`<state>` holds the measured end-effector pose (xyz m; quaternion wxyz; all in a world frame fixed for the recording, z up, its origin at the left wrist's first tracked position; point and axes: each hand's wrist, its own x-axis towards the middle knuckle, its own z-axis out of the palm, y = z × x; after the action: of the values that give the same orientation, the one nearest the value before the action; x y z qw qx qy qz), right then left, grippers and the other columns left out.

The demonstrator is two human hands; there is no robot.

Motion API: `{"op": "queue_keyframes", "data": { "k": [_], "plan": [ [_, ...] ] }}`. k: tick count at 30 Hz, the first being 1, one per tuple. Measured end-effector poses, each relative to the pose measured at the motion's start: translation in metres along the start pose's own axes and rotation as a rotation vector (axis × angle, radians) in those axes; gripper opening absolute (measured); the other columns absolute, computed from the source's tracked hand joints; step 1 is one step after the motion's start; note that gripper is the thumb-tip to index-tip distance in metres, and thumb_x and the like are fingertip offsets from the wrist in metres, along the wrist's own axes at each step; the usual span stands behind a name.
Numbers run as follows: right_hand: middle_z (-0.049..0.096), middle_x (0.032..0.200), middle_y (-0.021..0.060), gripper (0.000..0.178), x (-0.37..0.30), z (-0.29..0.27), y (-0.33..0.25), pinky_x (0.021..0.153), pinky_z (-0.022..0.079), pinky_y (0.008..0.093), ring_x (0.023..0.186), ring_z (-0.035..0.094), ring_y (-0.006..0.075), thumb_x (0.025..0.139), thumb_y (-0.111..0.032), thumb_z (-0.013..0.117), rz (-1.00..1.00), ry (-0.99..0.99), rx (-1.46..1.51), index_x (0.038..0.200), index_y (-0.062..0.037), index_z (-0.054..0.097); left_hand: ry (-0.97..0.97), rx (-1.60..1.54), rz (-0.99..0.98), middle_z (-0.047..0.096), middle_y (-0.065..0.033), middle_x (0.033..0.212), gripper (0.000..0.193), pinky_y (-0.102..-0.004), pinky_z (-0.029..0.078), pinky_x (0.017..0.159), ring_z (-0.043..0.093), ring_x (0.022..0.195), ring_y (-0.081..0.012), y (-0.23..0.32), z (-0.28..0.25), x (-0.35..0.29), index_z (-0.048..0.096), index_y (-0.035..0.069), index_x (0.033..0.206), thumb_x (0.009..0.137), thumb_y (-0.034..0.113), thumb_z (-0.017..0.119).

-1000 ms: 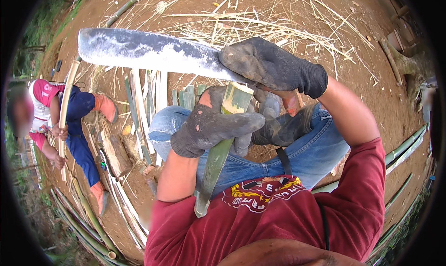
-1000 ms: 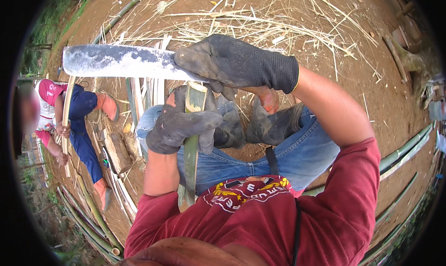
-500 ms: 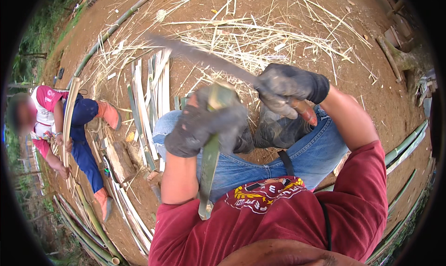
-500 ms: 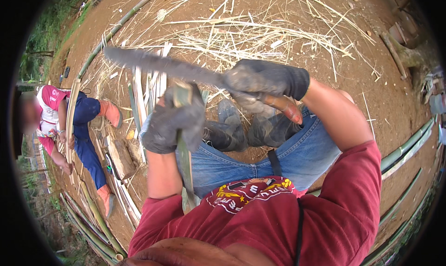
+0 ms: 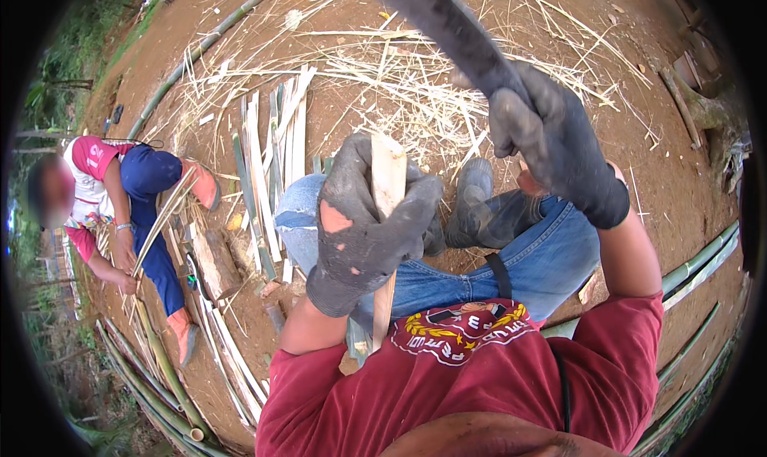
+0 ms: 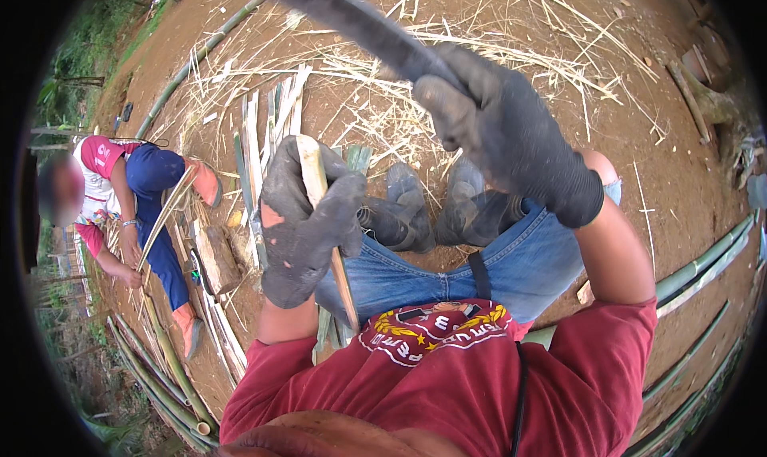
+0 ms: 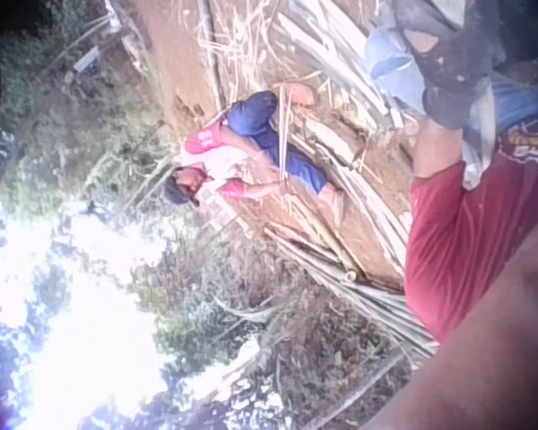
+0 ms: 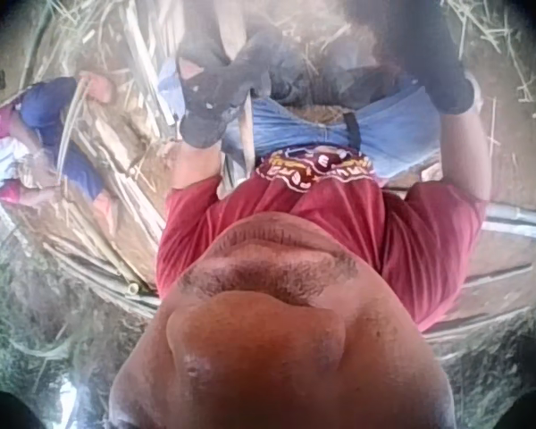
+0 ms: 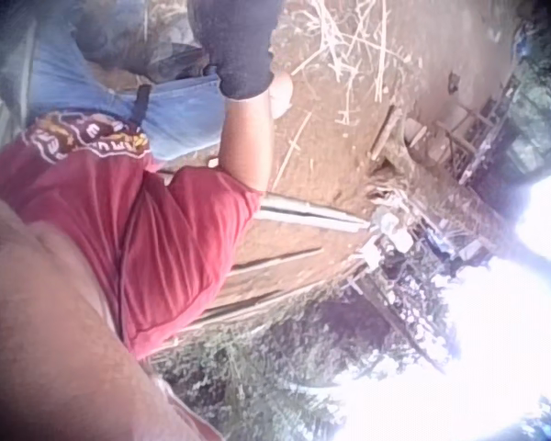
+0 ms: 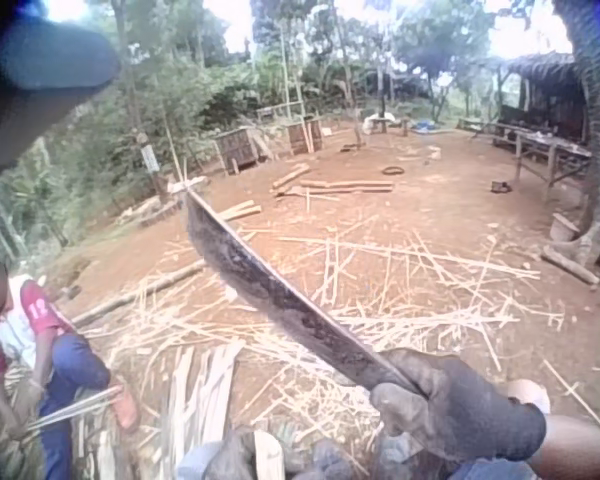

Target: The person sits on the ground and uses a machete to split a bamboo pole into thin strips. They hold the bamboo vertically and strike it with the blade to separate the sections, repeating the process to create multiple strips.

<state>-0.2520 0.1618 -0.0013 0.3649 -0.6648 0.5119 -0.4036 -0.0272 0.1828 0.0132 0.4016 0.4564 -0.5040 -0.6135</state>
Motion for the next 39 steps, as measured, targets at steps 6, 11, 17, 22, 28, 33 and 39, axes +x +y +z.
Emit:
{"op": "queue_keyframes", "data": {
  "k": [6,11,17,22,28,33,39],
  "plan": [
    [0.067,0.09,0.0049,0.034,-0.017,0.009,-0.008,0.059,0.052,0.0342,0.073,0.067,0.0242,0.084,-0.027,0.07,-0.635,0.088,-0.421,0.115,-0.0139,0.067,-0.059,-0.02,0.116,0.062,-0.0069,0.069,0.021,-0.0216,0.043,0.039,0.054,0.046,-0.0073,-0.033,0.005,-0.006,0.049,0.001,0.094,0.085,0.005,0.068],
    [0.055,0.074,-0.0011,0.042,-0.03,0.006,-0.02,0.05,0.044,0.031,0.063,0.059,0.0163,0.07,-0.029,0.071,-0.695,0.051,-0.764,0.11,-0.0168,0.068,-0.136,0.298,0.162,0.064,-0.0071,0.078,0.031,-0.021,0.046,0.042,0.058,0.055,-0.0075,-0.036,0.006,-0.002,0.053,0.001,0.099,0.082,0.012,0.076],
    [0.054,0.073,-0.0015,0.041,-0.037,0.006,-0.019,0.05,0.044,0.0312,0.063,0.059,0.0159,0.069,-0.028,0.07,-0.663,0.035,-0.748,0.107,-0.0152,0.068,-0.152,0.308,0.331,0.062,-0.0059,0.086,0.036,-0.0211,0.047,0.046,0.062,0.065,-0.0073,-0.052,0.01,0.003,0.053,0.002,0.102,0.083,0.019,0.079],
    [0.057,0.076,-0.0007,0.044,-0.039,-0.001,-0.02,0.051,0.045,0.0316,0.064,0.06,0.0172,0.067,-0.028,0.072,-0.641,0.022,-0.74,0.109,-0.0143,0.067,-0.162,0.153,0.239,0.062,-0.0048,0.086,0.032,-0.0189,0.047,0.047,0.061,0.065,-0.0064,-0.05,0.013,-0.004,0.053,0.002,0.103,0.088,0.021,0.073],
    [0.06,0.081,0.0022,0.047,-0.036,-0.002,-0.008,0.055,0.047,0.0356,0.068,0.062,0.021,0.069,-0.03,0.075,-0.633,-0.057,-0.653,0.111,-0.0136,0.066,-0.296,0.353,0.499,0.061,-0.0046,0.086,0.028,-0.0167,0.045,0.047,0.06,0.064,-0.0047,-0.05,0.008,0.001,0.052,0.0,0.104,0.091,0.019,0.068],
    [0.061,0.082,0.0029,0.049,-0.03,-0.009,0.012,0.058,0.049,0.0368,0.071,0.063,0.0242,0.07,-0.033,0.076,-0.626,-0.125,-0.654,0.114,-0.0142,0.065,-0.281,0.061,0.193,0.059,-0.0027,0.079,0.025,-0.0181,0.044,0.046,0.058,0.06,-0.0049,-0.046,0.015,-0.003,0.052,0.001,0.099,0.088,0.016,0.07],
    [0.066,0.09,0.0076,0.039,-0.02,-0.012,0.046,0.064,0.051,0.0389,0.075,0.065,0.0261,0.077,-0.026,0.073,-0.451,-0.147,-0.971,0.111,-0.01,0.064,-0.219,-0.068,0.071,0.056,-0.0005,0.07,0.023,-0.0197,0.042,0.044,0.054,0.054,-0.0052,-0.028,0.002,-0.009,0.052,0.001,0.093,0.085,0.012,0.071]
  ]
}}
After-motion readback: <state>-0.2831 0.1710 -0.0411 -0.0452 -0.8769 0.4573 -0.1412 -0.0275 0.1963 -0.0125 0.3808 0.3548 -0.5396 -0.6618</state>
